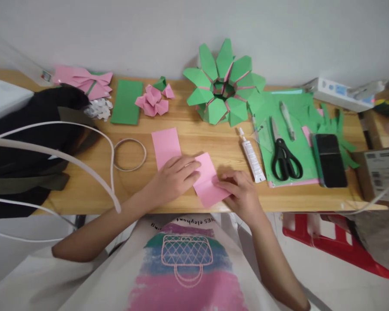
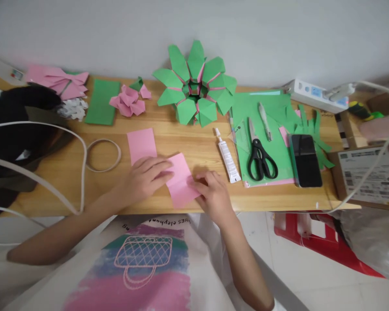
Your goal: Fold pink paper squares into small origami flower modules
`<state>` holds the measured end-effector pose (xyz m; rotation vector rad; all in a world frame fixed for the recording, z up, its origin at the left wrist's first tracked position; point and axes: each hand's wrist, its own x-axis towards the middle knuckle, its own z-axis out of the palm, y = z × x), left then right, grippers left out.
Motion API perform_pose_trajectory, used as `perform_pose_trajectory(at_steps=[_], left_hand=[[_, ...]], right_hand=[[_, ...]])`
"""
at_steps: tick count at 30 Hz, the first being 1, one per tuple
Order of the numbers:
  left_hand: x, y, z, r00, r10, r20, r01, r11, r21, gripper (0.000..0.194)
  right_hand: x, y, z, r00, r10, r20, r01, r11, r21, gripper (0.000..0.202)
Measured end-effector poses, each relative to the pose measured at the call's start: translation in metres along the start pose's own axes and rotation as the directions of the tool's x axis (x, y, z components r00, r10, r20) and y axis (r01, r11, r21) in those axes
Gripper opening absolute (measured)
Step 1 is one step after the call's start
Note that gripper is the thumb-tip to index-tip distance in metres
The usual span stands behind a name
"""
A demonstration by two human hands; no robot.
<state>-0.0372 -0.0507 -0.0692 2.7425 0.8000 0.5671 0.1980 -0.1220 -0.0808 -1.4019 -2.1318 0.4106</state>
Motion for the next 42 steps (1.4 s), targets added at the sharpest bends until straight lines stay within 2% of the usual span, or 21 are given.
perform_pose_trajectory(at_steps=[3, 8, 12, 15, 19, 21, 23, 24, 27, 29, 37, 42], left_hand=[[-0.007, -0.001, -0.002, 0.991, 0.044, 0.123, -0.05, 0.998, 0.044, 0.028], [-0.003, -0.004, 0.003, 0.986, 0.007, 0.168, -0.017, 0.998, 0.062, 0.035], [-0.001, -0.007, 0.006, 0.98, -0.003, 0.198, 0.002, 1.0, 0.006, 0.039], [-0.005, -0.007, 0.003, 0.985, -0.004, 0.17, 0.008, 1.0, -0.023, 0.038], [-0.018, 0.003, -0.005, 0.995, -0.049, 0.081, 0.051, 0.998, -0.023, 0.033], [-0.024, 0.009, -0.009, 1.0, -0.027, 0.014, 0.027, 0.998, -0.051, 0.028], [-0.028, 0.014, -0.01, 0.999, 0.02, 0.045, -0.015, 0.995, -0.099, 0.025], [-0.029, 0.015, -0.01, 0.995, 0.032, 0.095, -0.021, 0.993, -0.115, 0.026], [-0.029, 0.013, -0.009, 0.966, 0.015, 0.257, 0.014, 0.994, -0.112, 0.042], [-0.028, 0.01, -0.008, 0.948, -0.001, 0.317, 0.037, 0.994, -0.107, 0.049], [-0.028, 0.005, -0.006, 0.939, -0.008, 0.344, 0.038, 0.996, -0.081, 0.05], [-0.027, 0.005, -0.006, 0.94, -0.014, 0.341, 0.038, 0.997, -0.065, 0.051]], right_hand=[[-0.002, -0.007, -0.007, 0.998, -0.016, 0.06, 0.017, 1.0, -0.004, 0.024], [-0.002, -0.015, -0.014, 0.992, -0.045, 0.119, 0.044, 0.999, 0.012, 0.018], [-0.001, -0.018, -0.01, 0.989, 0.075, 0.129, -0.091, 0.989, 0.12, 0.011], [0.003, -0.02, -0.005, 0.975, 0.195, 0.103, -0.211, 0.962, 0.173, 0.012], [0.01, -0.022, 0.0, 0.958, 0.268, 0.104, -0.282, 0.948, 0.15, 0.017], [0.013, -0.022, 0.001, 0.951, 0.292, 0.105, -0.304, 0.943, 0.133, 0.021], [0.015, -0.023, 0.002, 0.946, 0.307, 0.106, -0.319, 0.939, 0.128, 0.023], [0.016, -0.023, 0.002, 0.944, 0.311, 0.107, -0.323, 0.938, 0.125, 0.023], [0.018, -0.023, 0.001, 0.938, 0.326, 0.122, -0.339, 0.934, 0.114, 0.024], [0.019, -0.024, -0.001, 0.933, 0.335, 0.133, -0.348, 0.932, 0.099, 0.024], [0.024, -0.026, -0.005, 0.91, 0.385, 0.155, -0.399, 0.914, 0.069, 0.027], [0.026, -0.025, -0.006, 0.911, 0.383, 0.151, -0.396, 0.916, 0.069, 0.029]])
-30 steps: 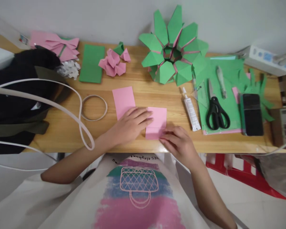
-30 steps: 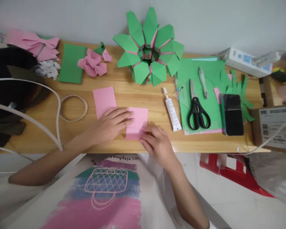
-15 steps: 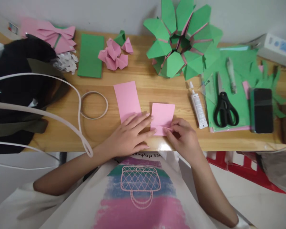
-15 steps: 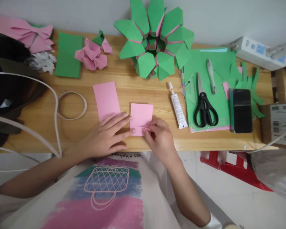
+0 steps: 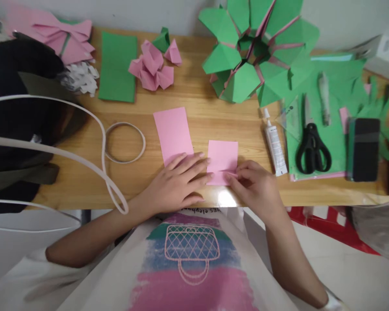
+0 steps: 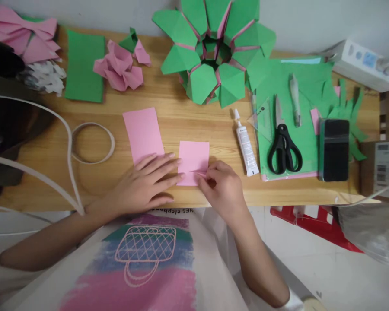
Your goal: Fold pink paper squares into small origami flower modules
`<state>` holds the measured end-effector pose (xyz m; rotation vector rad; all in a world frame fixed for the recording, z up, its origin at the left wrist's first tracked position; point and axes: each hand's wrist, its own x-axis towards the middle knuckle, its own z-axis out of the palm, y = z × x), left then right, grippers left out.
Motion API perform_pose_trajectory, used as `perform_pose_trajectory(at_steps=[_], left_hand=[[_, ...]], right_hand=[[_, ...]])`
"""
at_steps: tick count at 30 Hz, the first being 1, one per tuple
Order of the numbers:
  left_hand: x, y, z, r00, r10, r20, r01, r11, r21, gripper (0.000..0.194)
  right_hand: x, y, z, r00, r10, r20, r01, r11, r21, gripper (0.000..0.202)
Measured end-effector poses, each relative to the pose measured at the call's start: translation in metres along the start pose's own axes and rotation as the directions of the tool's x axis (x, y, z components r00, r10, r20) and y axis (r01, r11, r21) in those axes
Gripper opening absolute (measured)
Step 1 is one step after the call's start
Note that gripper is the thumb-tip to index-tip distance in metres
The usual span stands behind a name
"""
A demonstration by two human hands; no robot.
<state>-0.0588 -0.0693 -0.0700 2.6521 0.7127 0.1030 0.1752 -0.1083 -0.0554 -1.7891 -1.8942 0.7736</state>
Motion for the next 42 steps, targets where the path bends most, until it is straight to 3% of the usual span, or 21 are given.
perform_pose_trajectory(at_steps=[42], left_hand=[[0.0013, 0.0007, -0.0002, 1.0, -0.014, -0.01, 0.014, 1.0, -0.001, 0.048]], right_hand=[[0.0039, 0.0001, -0.0023, 1.0, 0.016, 0.013, -0.017, 0.998, 0.058, 0.031]])
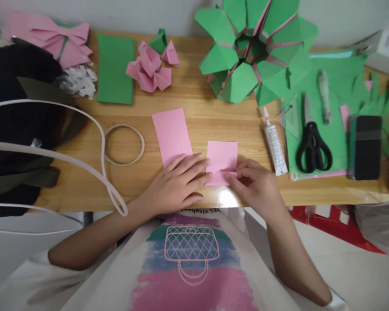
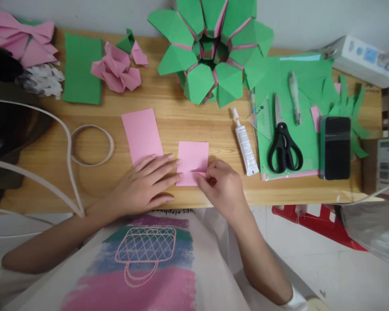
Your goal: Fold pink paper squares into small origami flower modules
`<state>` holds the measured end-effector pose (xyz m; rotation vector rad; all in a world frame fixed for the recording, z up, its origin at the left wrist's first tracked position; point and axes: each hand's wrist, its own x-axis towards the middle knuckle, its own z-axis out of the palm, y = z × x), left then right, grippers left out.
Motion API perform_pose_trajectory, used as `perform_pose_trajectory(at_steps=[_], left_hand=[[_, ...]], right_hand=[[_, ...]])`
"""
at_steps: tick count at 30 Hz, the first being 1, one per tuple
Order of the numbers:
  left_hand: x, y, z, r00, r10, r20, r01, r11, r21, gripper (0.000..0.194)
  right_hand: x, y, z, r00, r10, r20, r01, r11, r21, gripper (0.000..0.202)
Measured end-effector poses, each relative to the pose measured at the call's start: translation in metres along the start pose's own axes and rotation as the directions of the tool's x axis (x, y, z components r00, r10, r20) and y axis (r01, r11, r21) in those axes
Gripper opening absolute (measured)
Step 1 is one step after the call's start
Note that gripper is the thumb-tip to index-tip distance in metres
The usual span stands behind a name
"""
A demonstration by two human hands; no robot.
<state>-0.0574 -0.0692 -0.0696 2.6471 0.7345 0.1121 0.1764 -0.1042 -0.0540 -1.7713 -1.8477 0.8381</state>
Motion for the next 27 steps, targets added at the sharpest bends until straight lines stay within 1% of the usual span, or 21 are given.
perform_pose_trajectory(at_steps=[1, 2, 3, 4, 5, 6, 7, 9, 11, 14, 17, 21, 24, 27], left_hand=[[0.0, 0.0, 0.0, 1.0, -0.002, 0.0, 0.002, 1.0, 0.002, 0.048], [0.0, 0.0, 0.0, 1.0, -0.003, -0.004, 0.003, 1.0, 0.004, 0.048], [0.0, 0.001, 0.0, 1.0, -0.002, -0.007, 0.002, 1.0, 0.006, 0.048], [0.0, 0.001, 0.0, 1.0, -0.001, -0.009, 0.001, 1.0, 0.009, 0.047], [0.0, 0.001, 0.0, 1.0, 0.002, -0.008, -0.002, 1.0, 0.011, 0.047], [0.0, 0.001, 0.0, 1.0, 0.005, -0.005, -0.004, 1.0, 0.013, 0.047], [0.0, 0.002, -0.001, 1.0, 0.006, -0.002, -0.006, 1.0, 0.015, 0.047], [0.0, 0.002, -0.001, 1.0, 0.007, -0.002, -0.007, 1.0, 0.02, 0.046], [0.001, 0.002, -0.002, 1.0, 0.001, -0.008, -0.001, 1.0, 0.026, 0.046], [0.001, 0.003, -0.002, 1.0, -0.004, -0.009, 0.004, 1.0, 0.029, 0.045], [0.001, 0.004, -0.002, 1.0, -0.002, -0.016, 0.003, 1.0, 0.031, 0.044], [0.001, 0.005, -0.001, 0.999, 0.001, -0.033, 0.001, 0.998, 0.058, 0.047], [0.002, 0.007, 0.001, 0.998, 0.019, -0.056, -0.013, 0.993, 0.116, 0.049], [0.005, 0.012, 0.001, 0.995, 0.062, -0.081, -0.044, 0.977, 0.208, 0.049]], right_hand=[[-0.002, -0.001, 0.0, 1.0, 0.003, -0.031, -0.003, 1.0, 0.003, 0.027], [-0.005, -0.002, 0.001, 0.996, -0.004, -0.093, 0.003, 1.0, -0.014, 0.021], [-0.01, -0.004, 0.003, 0.984, -0.038, -0.174, 0.028, 0.998, -0.061, 0.014], [-0.016, -0.005, 0.006, 0.962, -0.099, -0.255, 0.065, 0.988, -0.137, 0.01], [-0.023, -0.007, 0.009, 0.927, -0.193, -0.322, 0.117, 0.963, -0.242, 0.014], [-0.031, -0.008, 0.013, 0.899, -0.304, -0.315, 0.188, 0.918, -0.349, 0.02], [-0.038, -0.009, 0.018, 0.885, -0.381, -0.267, 0.252, 0.875, -0.414, 0.026], [-0.051, -0.009, 0.027, 0.882, -0.447, -0.152, 0.341, 0.825, -0.45, 0.038], [-0.06, -0.007, 0.035, 0.894, -0.438, -0.089, 0.356, 0.818, -0.453, 0.046], [-0.063, -0.003, 0.042, 0.911, -0.411, -0.05, 0.336, 0.805, -0.488, 0.049], [-0.063, -0.001, 0.045, 0.912, -0.407, -0.049, 0.322, 0.786, -0.527, 0.045], [-0.063, 0.0, 0.048, 0.898, -0.435, -0.056, 0.335, 0.763, -0.553, 0.042], [-0.063, 0.002, 0.05, 0.892, -0.449, -0.051, 0.343, 0.745, -0.572, 0.045], [-0.063, 0.002, 0.051, 0.89, -0.454, -0.054, 0.343, 0.74, -0.578, 0.047]])
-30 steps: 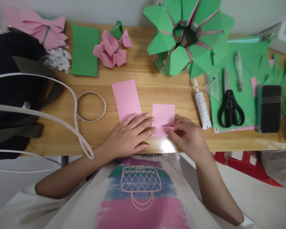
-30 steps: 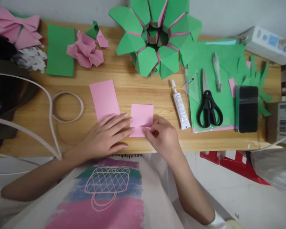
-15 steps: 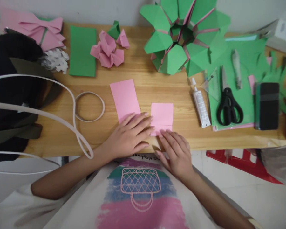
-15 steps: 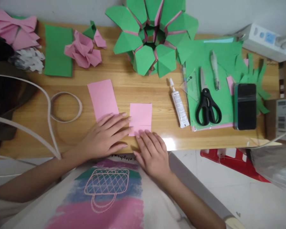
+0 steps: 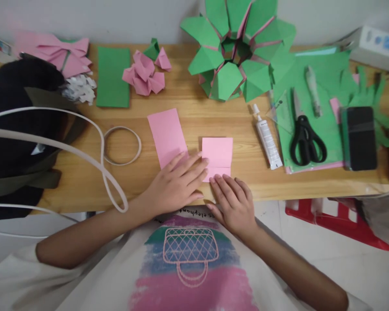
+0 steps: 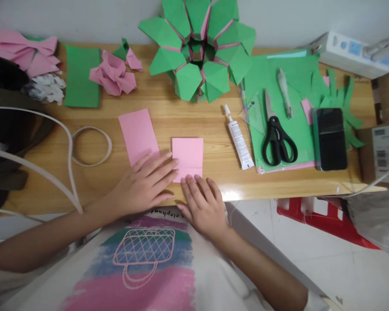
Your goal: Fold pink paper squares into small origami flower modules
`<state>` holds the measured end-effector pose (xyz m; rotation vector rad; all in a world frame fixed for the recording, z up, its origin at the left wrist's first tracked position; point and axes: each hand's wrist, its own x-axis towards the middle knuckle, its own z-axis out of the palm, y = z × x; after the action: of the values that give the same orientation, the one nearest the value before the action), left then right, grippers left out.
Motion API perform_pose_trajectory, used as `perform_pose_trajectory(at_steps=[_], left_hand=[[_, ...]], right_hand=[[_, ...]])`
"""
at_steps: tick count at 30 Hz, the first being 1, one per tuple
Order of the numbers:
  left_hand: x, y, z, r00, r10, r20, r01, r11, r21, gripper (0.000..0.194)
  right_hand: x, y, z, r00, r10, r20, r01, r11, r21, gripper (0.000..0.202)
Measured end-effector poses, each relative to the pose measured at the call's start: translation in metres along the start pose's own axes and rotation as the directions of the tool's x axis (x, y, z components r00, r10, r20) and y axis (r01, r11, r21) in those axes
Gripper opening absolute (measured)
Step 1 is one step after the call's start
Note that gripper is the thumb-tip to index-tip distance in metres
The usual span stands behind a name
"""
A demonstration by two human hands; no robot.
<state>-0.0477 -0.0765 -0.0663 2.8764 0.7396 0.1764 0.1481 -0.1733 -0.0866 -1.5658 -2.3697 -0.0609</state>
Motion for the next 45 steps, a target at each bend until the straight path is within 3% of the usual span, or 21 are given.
perform_pose_trajectory(at_steps=[6, 12, 26, 31, 45], left_hand=[[0.001, 0.011, -0.001, 0.999, -0.001, -0.038, 0.006, 0.993, 0.119, 0.045], [-0.01, 0.016, 0.004, 0.992, 0.1, -0.074, -0.095, 0.993, 0.069, 0.038], [-0.024, 0.007, 0.001, 0.995, 0.047, -0.082, -0.049, 0.999, -0.016, 0.038], [-0.022, 0.007, 0.005, 0.998, 0.055, -0.025, -0.056, 0.998, -0.039, 0.053], [-0.022, 0.008, 0.004, 0.998, 0.059, 0.009, -0.059, 0.998, 0.003, 0.054]], right_hand=[[0.0, -0.002, 0.003, 0.999, 0.022, -0.024, -0.022, 1.0, -0.004, 0.048], [-0.001, -0.003, 0.004, 0.999, 0.01, -0.031, -0.011, 1.0, -0.024, 0.044], [-0.005, -0.007, 0.006, 0.999, 0.034, 0.0, -0.034, 0.999, -0.013, 0.063], [-0.004, -0.008, 0.006, 0.999, 0.033, -0.022, -0.034, 0.999, -0.021, 0.058], [-0.004, -0.004, -0.002, 0.998, 0.059, -0.039, -0.062, 0.995, -0.072, 0.044]])
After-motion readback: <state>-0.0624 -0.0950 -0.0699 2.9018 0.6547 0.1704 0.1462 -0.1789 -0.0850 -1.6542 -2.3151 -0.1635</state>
